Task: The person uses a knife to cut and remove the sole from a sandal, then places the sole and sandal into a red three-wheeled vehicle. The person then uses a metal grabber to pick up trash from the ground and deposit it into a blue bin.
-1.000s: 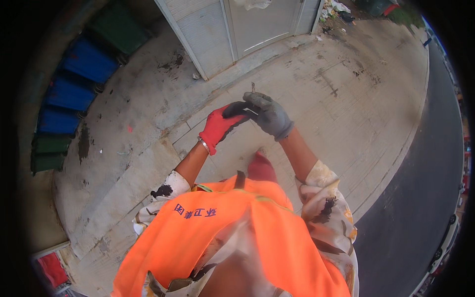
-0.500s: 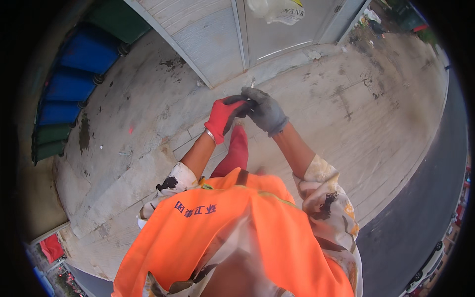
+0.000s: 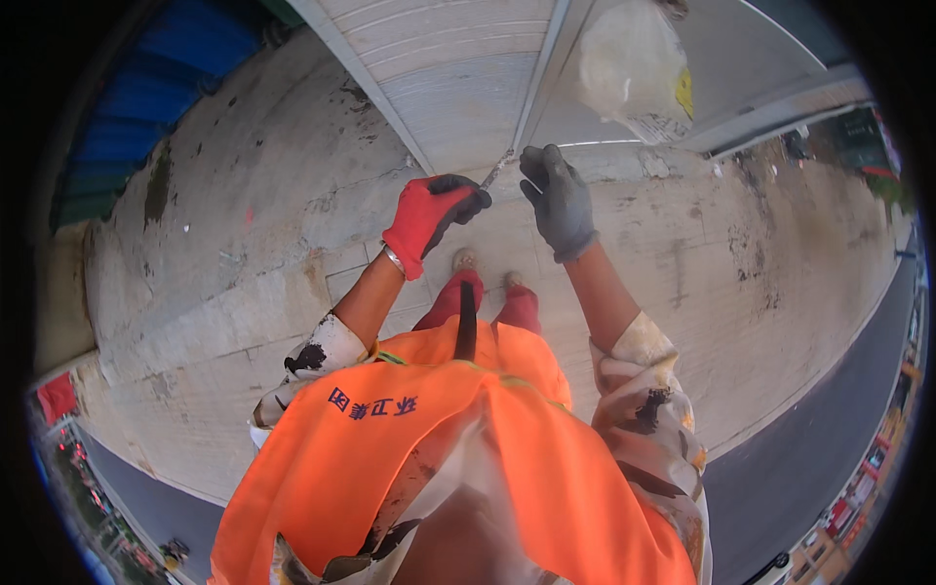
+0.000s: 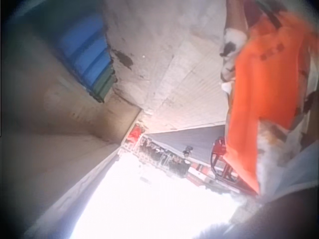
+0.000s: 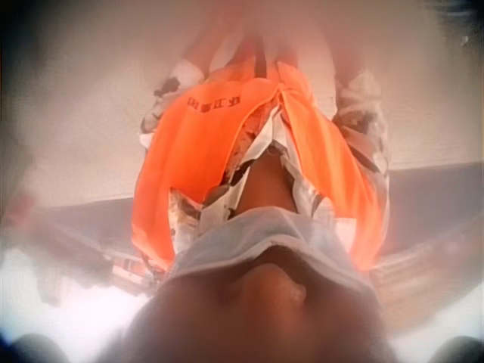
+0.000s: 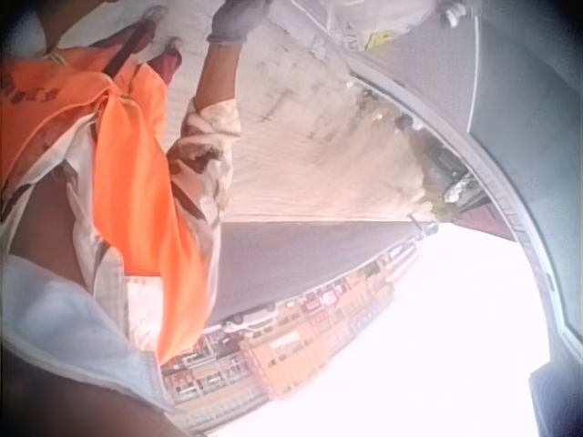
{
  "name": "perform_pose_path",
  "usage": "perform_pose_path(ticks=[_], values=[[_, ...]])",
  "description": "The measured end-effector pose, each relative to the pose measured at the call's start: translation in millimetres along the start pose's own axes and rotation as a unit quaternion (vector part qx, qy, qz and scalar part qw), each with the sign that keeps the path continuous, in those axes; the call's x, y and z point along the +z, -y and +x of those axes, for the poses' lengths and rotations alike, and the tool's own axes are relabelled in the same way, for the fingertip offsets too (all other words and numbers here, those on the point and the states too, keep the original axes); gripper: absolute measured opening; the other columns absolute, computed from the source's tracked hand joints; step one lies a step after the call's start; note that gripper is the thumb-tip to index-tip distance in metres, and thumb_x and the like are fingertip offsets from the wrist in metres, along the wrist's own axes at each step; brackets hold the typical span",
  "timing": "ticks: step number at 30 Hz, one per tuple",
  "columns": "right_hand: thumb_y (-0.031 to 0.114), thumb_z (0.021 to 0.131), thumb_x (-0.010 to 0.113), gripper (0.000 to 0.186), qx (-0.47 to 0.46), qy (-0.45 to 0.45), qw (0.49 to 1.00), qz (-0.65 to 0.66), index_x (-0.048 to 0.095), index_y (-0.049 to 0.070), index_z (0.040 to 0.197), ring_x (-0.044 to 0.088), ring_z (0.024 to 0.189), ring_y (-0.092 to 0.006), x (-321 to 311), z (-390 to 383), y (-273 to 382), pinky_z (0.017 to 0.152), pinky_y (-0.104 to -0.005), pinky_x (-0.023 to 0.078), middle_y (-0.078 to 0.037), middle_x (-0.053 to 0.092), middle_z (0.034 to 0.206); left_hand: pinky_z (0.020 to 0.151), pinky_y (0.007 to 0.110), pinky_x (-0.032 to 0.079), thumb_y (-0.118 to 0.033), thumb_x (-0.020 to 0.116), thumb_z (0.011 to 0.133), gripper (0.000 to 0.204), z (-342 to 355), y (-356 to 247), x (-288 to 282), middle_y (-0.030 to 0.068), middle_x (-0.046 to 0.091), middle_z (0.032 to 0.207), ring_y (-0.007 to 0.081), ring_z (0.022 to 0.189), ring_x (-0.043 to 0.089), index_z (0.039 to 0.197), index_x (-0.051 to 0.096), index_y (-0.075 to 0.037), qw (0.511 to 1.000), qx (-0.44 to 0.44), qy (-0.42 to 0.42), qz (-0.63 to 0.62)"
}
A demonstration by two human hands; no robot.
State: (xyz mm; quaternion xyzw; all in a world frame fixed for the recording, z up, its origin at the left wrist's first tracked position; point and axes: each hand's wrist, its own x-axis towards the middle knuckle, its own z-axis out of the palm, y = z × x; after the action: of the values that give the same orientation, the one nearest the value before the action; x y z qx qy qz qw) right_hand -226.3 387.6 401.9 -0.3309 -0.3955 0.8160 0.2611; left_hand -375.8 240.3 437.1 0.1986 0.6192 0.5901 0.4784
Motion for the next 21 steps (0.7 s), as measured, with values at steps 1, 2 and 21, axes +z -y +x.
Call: perform_pose_path(ticks=[1,2,21], values=[[0.016,0.097,0.06,0.035,0.053,0.029,0.998,-0.009,0.057,0.0,0.128,0.061,0.115,-0.0207,15,-3,7,0.096,-0.0314,0.05,-0.013,0.062,0.124,0.058,0.024,0.045,-0.012,0.065,0.087,0.02,-4,-1,-3,0.0054,0.069,0.075,0.0097,0.062,0.055,0.089,0.073,0.005,0.999,0.01,-0.021,-0.034],[0.02,0.098,0.06,0.037,0.104,0.055,0.993,-0.02,0.057,-0.001,0.128,0.06,0.115,-0.0204,26,-7,9,0.097,-0.0312,0.048,-0.013,0.062,0.124,0.058,0.024,0.045,-0.013,0.066,0.087,0.02,-8,0,-6,0.0053,0.069,0.074,0.0095,0.062,0.055,0.089,0.073,0.005,0.999,0.016,-0.044,-0.026],[0.053,0.098,0.051,0.053,0.325,0.454,0.816,-0.152,0.069,0.003,0.107,0.065,0.106,-0.025,241,-92,-146,0.091,-0.0392,0.051,-0.01,0.07,0.11,0.062,0.026,0.046,-0.013,0.068,0.084,0.018,-336,85,-93,0.0052,0.067,0.074,0.0106,0.064,0.057,0.086,0.071,0.005,0.843,0.114,-0.505,-0.146]])
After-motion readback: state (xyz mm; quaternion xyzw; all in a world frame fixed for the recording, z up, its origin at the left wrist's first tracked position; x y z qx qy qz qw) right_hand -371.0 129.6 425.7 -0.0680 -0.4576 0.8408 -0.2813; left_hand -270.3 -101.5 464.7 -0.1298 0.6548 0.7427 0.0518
